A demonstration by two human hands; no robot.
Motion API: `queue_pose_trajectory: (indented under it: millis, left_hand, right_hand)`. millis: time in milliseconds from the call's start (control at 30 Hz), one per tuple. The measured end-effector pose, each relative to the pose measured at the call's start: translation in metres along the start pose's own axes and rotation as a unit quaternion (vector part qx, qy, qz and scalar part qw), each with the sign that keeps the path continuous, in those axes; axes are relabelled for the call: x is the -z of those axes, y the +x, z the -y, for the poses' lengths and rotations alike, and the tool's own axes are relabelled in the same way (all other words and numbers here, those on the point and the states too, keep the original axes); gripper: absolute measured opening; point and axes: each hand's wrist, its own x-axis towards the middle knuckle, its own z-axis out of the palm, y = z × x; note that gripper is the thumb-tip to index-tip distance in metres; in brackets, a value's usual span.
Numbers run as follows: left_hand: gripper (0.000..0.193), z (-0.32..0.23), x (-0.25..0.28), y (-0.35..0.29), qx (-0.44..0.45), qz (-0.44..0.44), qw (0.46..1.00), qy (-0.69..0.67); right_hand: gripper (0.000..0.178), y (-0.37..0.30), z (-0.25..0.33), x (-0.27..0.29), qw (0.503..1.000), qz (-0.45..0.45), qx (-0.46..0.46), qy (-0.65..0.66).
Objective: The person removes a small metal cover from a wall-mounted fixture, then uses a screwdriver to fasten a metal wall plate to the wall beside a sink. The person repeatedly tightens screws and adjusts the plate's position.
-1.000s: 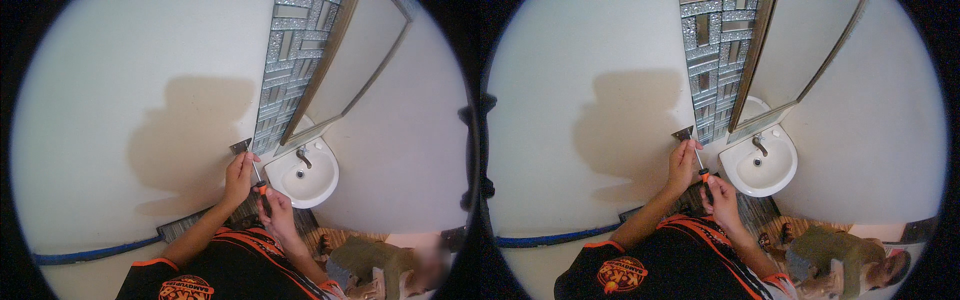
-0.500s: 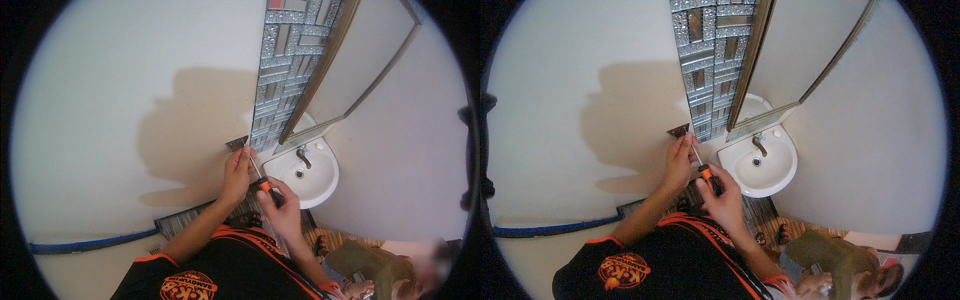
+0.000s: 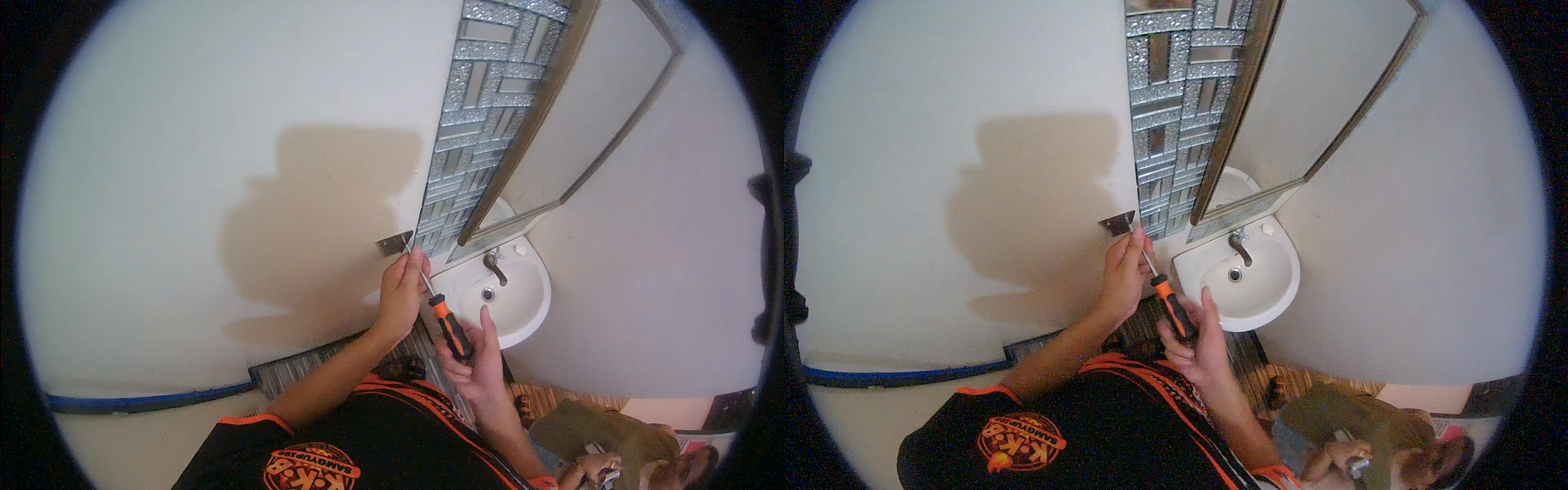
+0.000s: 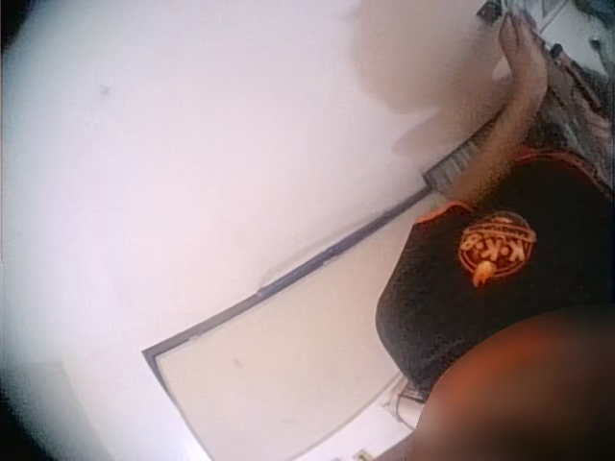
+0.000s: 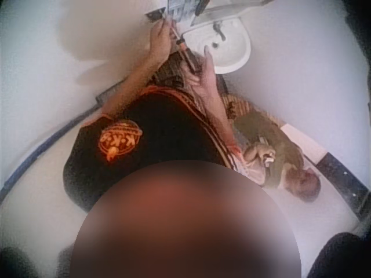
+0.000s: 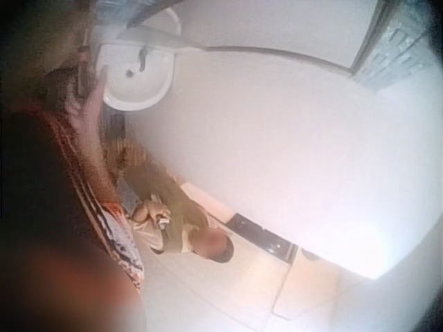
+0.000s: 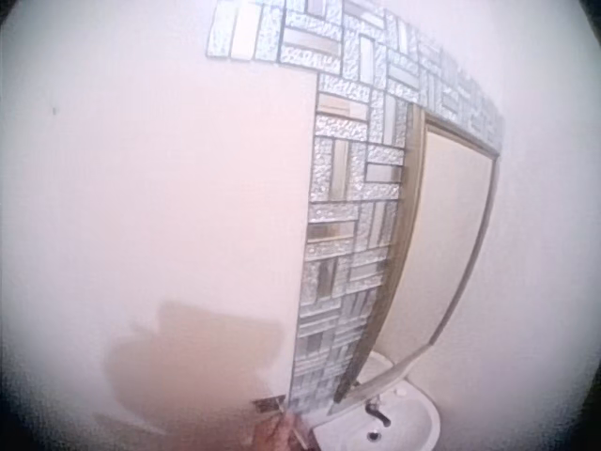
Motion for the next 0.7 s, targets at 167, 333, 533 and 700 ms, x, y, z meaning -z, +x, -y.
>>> queue_pose_trajectory:
  millis: [167,333,533,700]
  left_hand:
    - [0.041,-0.006,0.003,-0.004,-0.009,-0.005,0.999,0.047]
    - [0.043,-0.009,0.003,-0.008,-0.008,0.015,0.999,0.039]
    - [0.04,-0.005,0.01,-0.005,-0.007,0.027,0.998,0.051]
    - [0.039,-0.003,0.011,-0.003,-0.023,0.007,0.996,0.086]
  right_hand:
    - [0.045,0.011,-0.007,0.0,0.863,-0.022,0.324,-0.386]
    - [0.047,0.009,-0.032,-0.003,0.856,-0.111,0.32,-0.39]
    - [0.04,0.017,-0.018,0.0,0.798,-0.112,0.307,-0.507]
    - [0.037,0.018,-0.004,0.006,0.915,-0.013,0.316,-0.252]
